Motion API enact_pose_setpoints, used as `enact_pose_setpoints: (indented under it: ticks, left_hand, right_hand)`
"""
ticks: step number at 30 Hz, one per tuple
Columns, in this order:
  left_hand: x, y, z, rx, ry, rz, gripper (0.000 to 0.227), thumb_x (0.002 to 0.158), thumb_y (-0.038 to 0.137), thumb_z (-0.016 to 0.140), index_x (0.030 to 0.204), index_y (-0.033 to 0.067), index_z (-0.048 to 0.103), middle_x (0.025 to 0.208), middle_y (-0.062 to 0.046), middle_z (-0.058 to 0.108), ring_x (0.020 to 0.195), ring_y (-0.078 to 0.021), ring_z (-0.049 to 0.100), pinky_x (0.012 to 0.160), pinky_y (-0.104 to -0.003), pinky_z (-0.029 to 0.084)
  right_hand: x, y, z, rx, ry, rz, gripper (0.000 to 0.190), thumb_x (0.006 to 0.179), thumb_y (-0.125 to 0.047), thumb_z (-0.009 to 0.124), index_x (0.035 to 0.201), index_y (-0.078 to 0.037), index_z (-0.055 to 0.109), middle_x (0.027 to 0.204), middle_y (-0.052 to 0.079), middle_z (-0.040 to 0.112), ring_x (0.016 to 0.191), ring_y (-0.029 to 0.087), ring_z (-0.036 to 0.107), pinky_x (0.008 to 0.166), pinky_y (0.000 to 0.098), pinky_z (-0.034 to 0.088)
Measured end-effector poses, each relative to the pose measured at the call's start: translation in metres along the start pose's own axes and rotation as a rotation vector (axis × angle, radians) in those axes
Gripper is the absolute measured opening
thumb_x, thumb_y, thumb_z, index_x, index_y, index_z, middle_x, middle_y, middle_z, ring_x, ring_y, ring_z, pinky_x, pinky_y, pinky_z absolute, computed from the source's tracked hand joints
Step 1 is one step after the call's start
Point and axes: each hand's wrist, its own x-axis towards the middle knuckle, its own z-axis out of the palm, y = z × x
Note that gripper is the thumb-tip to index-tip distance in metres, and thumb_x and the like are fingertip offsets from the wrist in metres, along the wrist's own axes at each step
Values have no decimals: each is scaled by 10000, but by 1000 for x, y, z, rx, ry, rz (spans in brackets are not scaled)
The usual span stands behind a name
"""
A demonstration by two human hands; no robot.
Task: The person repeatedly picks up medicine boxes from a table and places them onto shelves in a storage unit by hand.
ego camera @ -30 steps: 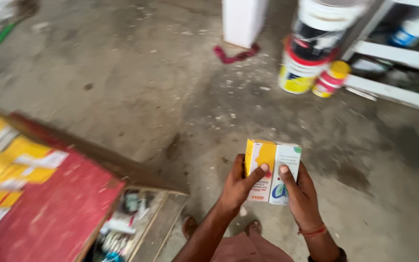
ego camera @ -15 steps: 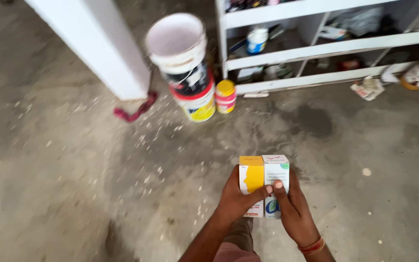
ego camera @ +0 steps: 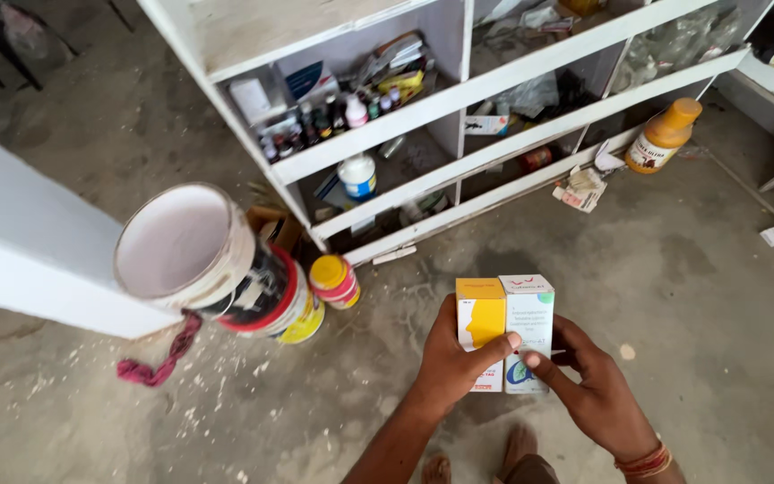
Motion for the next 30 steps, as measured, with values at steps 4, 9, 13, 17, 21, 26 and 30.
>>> enact_pose_setpoints:
  ticks: [4,9,13,17,21,26,30]
  left_hand:
    - [97,-22,18,82,-34,74,584,870,151,811,1320,-27,483,1208,-116,679,1111,-163,674,939,-317,565]
    - [229,-39,50,180,-4,84,605,866,182,831,1308,-36,480,1180,-113,689,1087,-180,685,928,-324,574]
    - [331,-33,80,143,104,111,647,827,185,842,1334,-9,490,1199,-94,686,1102,-166,672,939,-319,561]
    - [415,-20,81,74,300,95,652,803,166,843,1349,51,506,1117,-59,686,1011,-146,665,873,-303,564]
    - [487,-1,61,69,370,82,580,813,137,850,1286,22,535,1036,-72,698,956,-166,685,839,-303,578]
    - [574,3,31,1,437,77,572,781,109,848,1271,72,555,1027,-34,691,967,-131,671,859,-280,569]
    - [629,8,14,3,482,115,557,775,105,853,1252,51,570,1025,-43,687,956,-139,659,845,-297,560]
  right_hand:
    - [82,25,-41,7,78,-8,511,900,-177,690,1382,-38,591,1135,90,779,997,171,710,895,345,567]
    - [205,44,-113,5,83,-113,506,917,-182,689,1387,-23,588,1103,92,788,959,163,718,871,336,582]
    - [306,32,-172,13,7,-153,465,924,-175,687,1351,-14,601,1118,92,784,978,167,724,874,338,580]
    - [405,27,-211,86,-26,-178,509,923,-157,676,1400,-26,555,1137,86,760,996,162,716,850,332,582]
    - [509,24,-236,150,44,-296,490,929,-124,675,1387,-1,555,1169,89,709,1029,164,699,874,324,571]
    - [644,9,-253,75,98,-377,440,954,-122,654,1363,0,546,1169,96,722,1049,179,704,903,327,555]
    - [736,-13,-243,89,143,-482,479,956,-126,657,1383,8,487,1216,118,681,1127,181,657,941,329,529]
